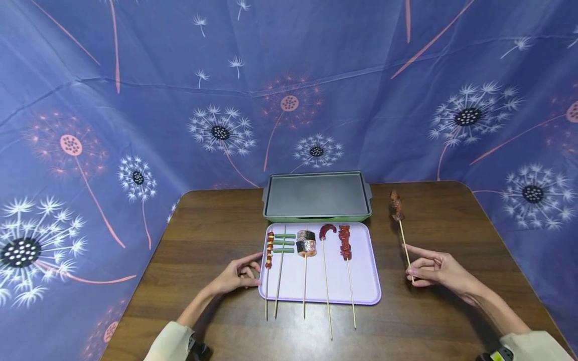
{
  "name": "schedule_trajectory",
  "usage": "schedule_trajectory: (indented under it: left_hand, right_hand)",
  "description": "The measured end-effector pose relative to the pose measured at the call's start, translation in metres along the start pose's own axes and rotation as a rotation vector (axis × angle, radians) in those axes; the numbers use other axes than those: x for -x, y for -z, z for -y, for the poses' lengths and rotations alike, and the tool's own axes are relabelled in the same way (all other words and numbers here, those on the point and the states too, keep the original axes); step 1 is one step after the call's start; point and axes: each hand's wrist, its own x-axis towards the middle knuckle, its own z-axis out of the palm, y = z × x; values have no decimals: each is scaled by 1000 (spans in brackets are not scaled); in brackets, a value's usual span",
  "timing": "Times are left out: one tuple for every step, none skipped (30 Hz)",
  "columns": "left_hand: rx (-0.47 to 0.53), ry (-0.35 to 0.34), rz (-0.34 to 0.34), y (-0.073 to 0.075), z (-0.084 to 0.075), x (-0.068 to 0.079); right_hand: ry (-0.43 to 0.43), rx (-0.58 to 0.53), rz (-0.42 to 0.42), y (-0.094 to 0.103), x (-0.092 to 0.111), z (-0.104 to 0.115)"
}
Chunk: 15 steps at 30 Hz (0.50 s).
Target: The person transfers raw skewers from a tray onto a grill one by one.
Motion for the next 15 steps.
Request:
schedule_trajectory:
  left_hand:
    - [2,1,0,-1,0,0]
    - [6,1,0,-1,0,-1]
    - [9,0,1,-2,0,-1]
    - [12,-3,2,-2,-1,-1]
    - [16,-6,2,-2,-1,-2]
    - [18,-12,2,-3,0,-2]
    - [16,-20,0,-3,0,-2]
    - [15,-28,-2,-3,1,-2]
    - [12,-36,-3,-2,1,-2]
    - [11,-43,-6,-2,2,-2]
    - [11,-48,-8,-2,2,-1]
    - [10,-50,-10,-2,3,-1]
    - [10,-50,-14,-2,2,-1]
    - [14,-48,-15,-2,2,0]
    - [14,-45,-15,-2,2,0]
  right_hand:
    - [-3,9,-4,1,-1,1]
    - [0,3,-1,2,-2,2]
    - [6,-3,5,2,-3,3]
    - [3,-8,3,2,-5,4]
    - [10,-19,13,2,-6,5]
    - [16,-31,23,2,-7,6]
    - [23,-37,31,2,-8,7]
    - [25,-43,34,1,-10,8]
    - [28,-44,38,0,-11,8]
    - [29,-46,40,0,-13,9]
    - [30,-44,41,-1,-15,10]
    - [30,-39,39,-2,-16,11]
    - [29,-32,35,-3,-18,13]
    - [28,-31,33,-4,-20,14]
    - [33,-31,35,-4,-21,15]
